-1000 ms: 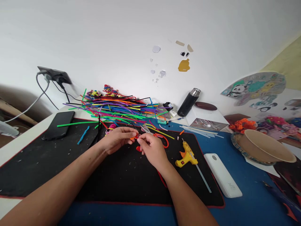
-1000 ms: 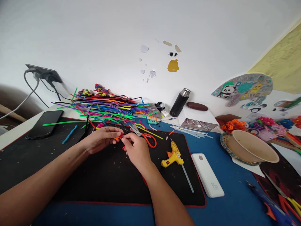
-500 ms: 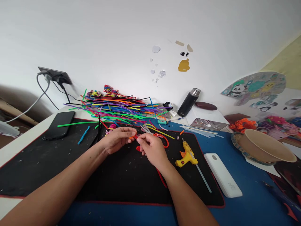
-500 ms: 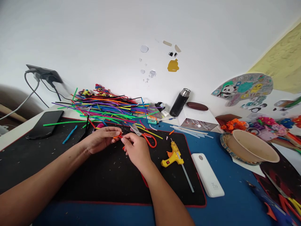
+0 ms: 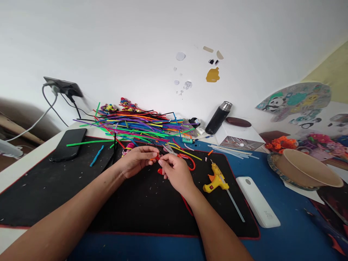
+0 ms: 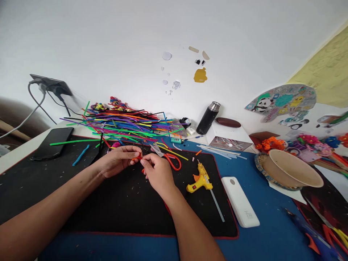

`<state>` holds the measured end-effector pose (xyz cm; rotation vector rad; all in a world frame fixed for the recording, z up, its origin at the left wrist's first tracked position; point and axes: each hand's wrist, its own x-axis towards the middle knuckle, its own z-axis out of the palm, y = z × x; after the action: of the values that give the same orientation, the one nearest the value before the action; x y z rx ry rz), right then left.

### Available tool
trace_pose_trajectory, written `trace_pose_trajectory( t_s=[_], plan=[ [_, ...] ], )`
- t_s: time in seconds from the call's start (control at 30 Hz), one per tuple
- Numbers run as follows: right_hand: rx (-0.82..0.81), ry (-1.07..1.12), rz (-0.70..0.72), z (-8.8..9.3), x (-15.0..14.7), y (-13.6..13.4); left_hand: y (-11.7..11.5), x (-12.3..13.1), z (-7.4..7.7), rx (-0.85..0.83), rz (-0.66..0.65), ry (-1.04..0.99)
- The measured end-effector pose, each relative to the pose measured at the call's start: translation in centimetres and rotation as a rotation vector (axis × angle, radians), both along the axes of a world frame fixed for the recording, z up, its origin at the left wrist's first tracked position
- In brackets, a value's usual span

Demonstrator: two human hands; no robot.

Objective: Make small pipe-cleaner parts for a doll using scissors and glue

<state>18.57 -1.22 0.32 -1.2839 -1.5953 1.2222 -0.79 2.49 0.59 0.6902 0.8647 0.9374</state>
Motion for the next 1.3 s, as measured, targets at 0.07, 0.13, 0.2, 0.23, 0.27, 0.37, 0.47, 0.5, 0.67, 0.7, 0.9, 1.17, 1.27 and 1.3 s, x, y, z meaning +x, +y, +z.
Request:
trace_pose_trajectory(
  t_s=[0.07,0.13,0.2,0.23,0.27,0.37,0.47,0.5,0.67,0.7,0.9,1.17,1.27,1.3],
  plan=[
    [-0.005,-0.003,-0.002,0.04,0.02,0.00,0.02,-0.04,-0.15,0.006,0.007,0.002],
    [0.000,-0.011,0.001,0.02,0.05,0.00,0.04,-0.05,-0.24,0.009,0.012,0.004],
    [0.006,-0.019,0.005,-0.06,0.06,0.01,0.06,-0.04,-0.25,0.011,0.011,0.006],
    [0.008,-0.021,0.006,-0.13,0.05,0.01,0.07,-0.04,-0.24,0.012,0.011,0.006],
    [0.009,-0.021,0.007,-0.19,0.04,0.01,0.08,-0.04,-0.23,0.012,0.011,0.004],
    [0.008,-0.017,0.011,-0.37,-0.05,0.00,0.15,-0.05,-0.29,0.015,0.012,-0.005],
    [0.000,-0.017,0.019,-0.44,-0.12,-0.04,0.20,-0.05,-0.44,0.031,0.020,0.007],
    [-0.003,-0.020,0.020,-0.45,-0.12,-0.04,0.20,-0.04,-0.49,0.036,0.025,0.015],
    [-0.005,-0.027,0.028,-0.47,-0.06,0.00,0.17,0.03,-0.47,0.042,0.035,0.014],
    [-0.005,-0.025,0.029,-0.50,-0.05,0.02,0.16,0.02,-0.44,0.040,0.033,0.013],
    [-0.018,-0.014,0.031,-0.60,-0.12,0.01,0.17,-0.09,-0.39,0.023,0.027,0.014],
    [-0.031,-0.009,0.035,-0.56,-0.19,-0.04,0.26,-0.10,-0.70,0.035,0.027,-0.011],
    [-0.025,-0.022,0.031,-0.56,-0.15,-0.03,0.13,-0.06,-0.47,0.032,0.005,-0.023],
    [-0.020,-0.025,0.026,-0.52,-0.11,-0.01,0.07,-0.06,-0.31,0.026,-0.003,-0.031]
  ],
)
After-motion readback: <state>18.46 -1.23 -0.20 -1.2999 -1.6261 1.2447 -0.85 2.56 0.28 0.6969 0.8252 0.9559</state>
